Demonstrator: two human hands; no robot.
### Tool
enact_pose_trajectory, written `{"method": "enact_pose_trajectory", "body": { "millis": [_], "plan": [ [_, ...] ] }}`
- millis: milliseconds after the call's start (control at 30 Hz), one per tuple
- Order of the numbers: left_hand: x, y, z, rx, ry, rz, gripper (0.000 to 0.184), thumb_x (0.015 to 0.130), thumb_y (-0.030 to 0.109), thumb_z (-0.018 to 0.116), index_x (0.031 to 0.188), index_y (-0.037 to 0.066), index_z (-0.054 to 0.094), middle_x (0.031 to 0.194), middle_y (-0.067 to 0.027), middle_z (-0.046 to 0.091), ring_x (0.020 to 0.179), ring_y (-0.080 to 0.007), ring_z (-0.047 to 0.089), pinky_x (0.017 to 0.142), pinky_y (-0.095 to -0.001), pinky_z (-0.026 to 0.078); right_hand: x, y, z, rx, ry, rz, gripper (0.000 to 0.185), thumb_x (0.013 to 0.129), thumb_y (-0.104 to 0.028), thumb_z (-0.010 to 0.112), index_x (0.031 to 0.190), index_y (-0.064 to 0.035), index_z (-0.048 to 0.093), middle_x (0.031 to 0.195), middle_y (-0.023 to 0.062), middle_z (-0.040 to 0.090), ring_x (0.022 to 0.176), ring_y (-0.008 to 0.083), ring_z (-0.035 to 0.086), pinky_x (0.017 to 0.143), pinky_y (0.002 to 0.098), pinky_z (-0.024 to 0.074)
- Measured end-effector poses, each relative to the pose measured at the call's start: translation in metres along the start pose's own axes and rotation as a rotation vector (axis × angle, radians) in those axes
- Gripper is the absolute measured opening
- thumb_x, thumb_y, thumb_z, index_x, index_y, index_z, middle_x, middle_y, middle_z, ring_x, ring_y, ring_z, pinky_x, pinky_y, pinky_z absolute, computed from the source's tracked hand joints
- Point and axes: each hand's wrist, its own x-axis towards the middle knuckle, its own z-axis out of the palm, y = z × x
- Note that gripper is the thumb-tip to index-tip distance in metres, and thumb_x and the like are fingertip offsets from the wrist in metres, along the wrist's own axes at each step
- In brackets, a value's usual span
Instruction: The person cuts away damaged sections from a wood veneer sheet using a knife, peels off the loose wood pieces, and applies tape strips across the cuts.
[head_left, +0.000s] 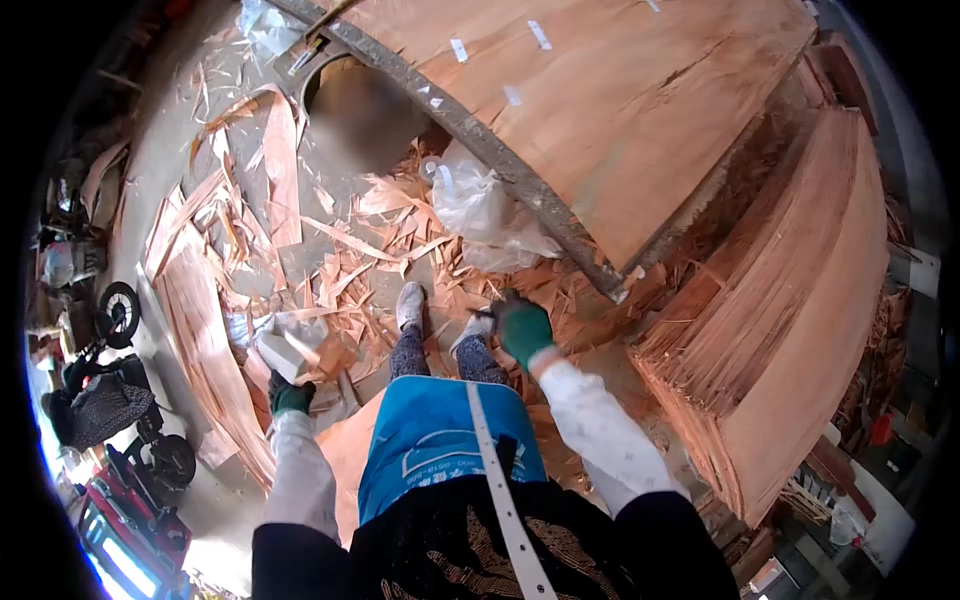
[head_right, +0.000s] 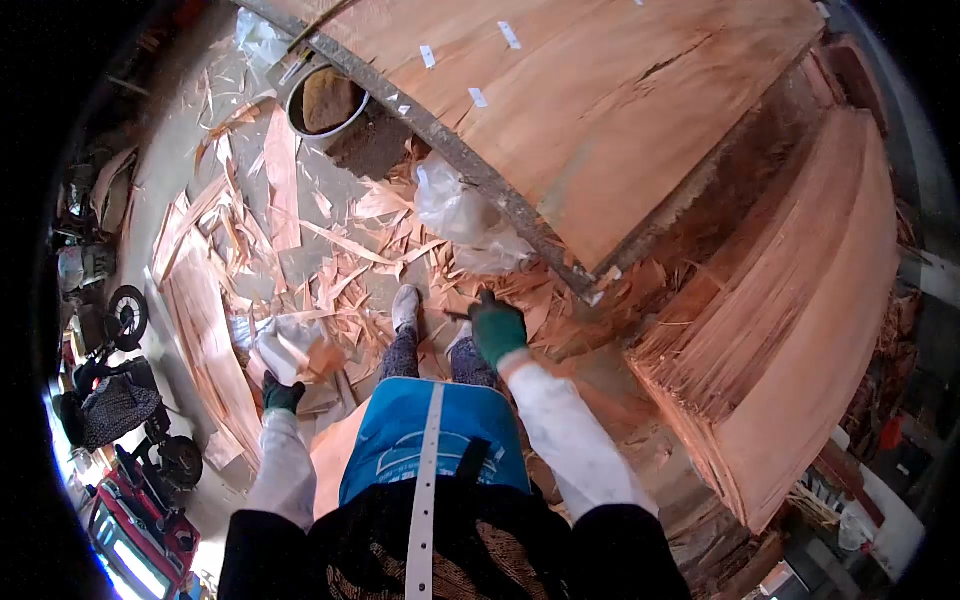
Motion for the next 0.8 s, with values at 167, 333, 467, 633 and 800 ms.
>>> {"method": "enact_pose_trajectory", "body": {
  "millis": [167, 333, 467, 633, 800],
  "plan": [
    [-0.028, 0.028, 0.034, -0.149, -0.244, 0.090, 0.076, 0.078, 0.030, 0.074, 0.139, -0.003, 0.041, 0.128, -0.0256, 0.056, 0.119, -0.0382, 0.055, 0.100, -0.0404, 0.044, 0.105, 0.010, 0.044, -0.170, -0.081, 0.127, 0.017, 0.080, -0.014, 0.062, 0.095, -0.0114, 0.070, 0.126, 0.0185, 0.057, 0.086, 0.0305, 0.068, 0.074, 0.0431, 0.0555],
    [-0.028, 0.067, 0.035, -0.294, -0.343, 0.250, 0.061, 0.083, 0.032, 0.070, 0.131, 0.000, 0.052, 0.127, -0.0235, 0.058, 0.116, -0.0375, 0.057, 0.096, -0.0415, 0.047, 0.142, 0.030, 0.084, -0.224, -0.392, 0.070, 0.021, 0.080, -0.014, 0.061, 0.099, -0.0115, 0.069, 0.123, 0.0219, 0.059, 0.086, 0.0299, 0.068, 0.072, 0.0423, 0.0557],
    [-0.029, 0.115, 0.013, -0.502, -0.517, 0.267, 0.043, 0.087, 0.028, 0.066, 0.120, 0.001, 0.061, 0.115, -0.0207, 0.065, 0.106, -0.0323, 0.063, 0.091, -0.0391, 0.049, 0.101, 0.005, 0.078, -0.002, -0.272, -0.008, 0.030, 0.081, -0.011, 0.061, 0.110, -0.0073, 0.063, 0.103, 0.0173, 0.068, 0.090, 0.0321, 0.068, 0.076, 0.0430, 0.0542],
    [-0.051, 0.222, 0.006, -0.717, -0.792, 0.269, 0.042, 0.093, 0.028, 0.060, 0.127, 0.004, 0.056, 0.116, -0.0173, 0.064, 0.105, -0.0246, 0.061, 0.089, -0.0361, 0.047, 0.020, -0.040, 0.006, 0.244, -0.259, -0.323, 0.033, 0.082, -0.009, 0.058, 0.114, -0.0106, 0.067, 0.130, 0.0171, 0.058, 0.114, 0.0324, 0.059, 0.098, 0.0386, 0.0464],
    [-0.073, 0.267, 0.015, -1.066, -0.879, 0.476, 0.034, 0.095, 0.015, 0.054, 0.128, 0.005, 0.057, 0.120, -0.0090, 0.063, 0.110, -0.0219, 0.060, 0.096, -0.0357, 0.047, -0.038, -0.072, -0.051, 0.256, -0.260, -0.370, 0.032, 0.082, -0.013, 0.060, 0.113, -0.0116, 0.068, 0.127, 0.0174, 0.059, 0.108, 0.0342, 0.062, 0.095, 0.0403, 0.0487]
  ]
}}
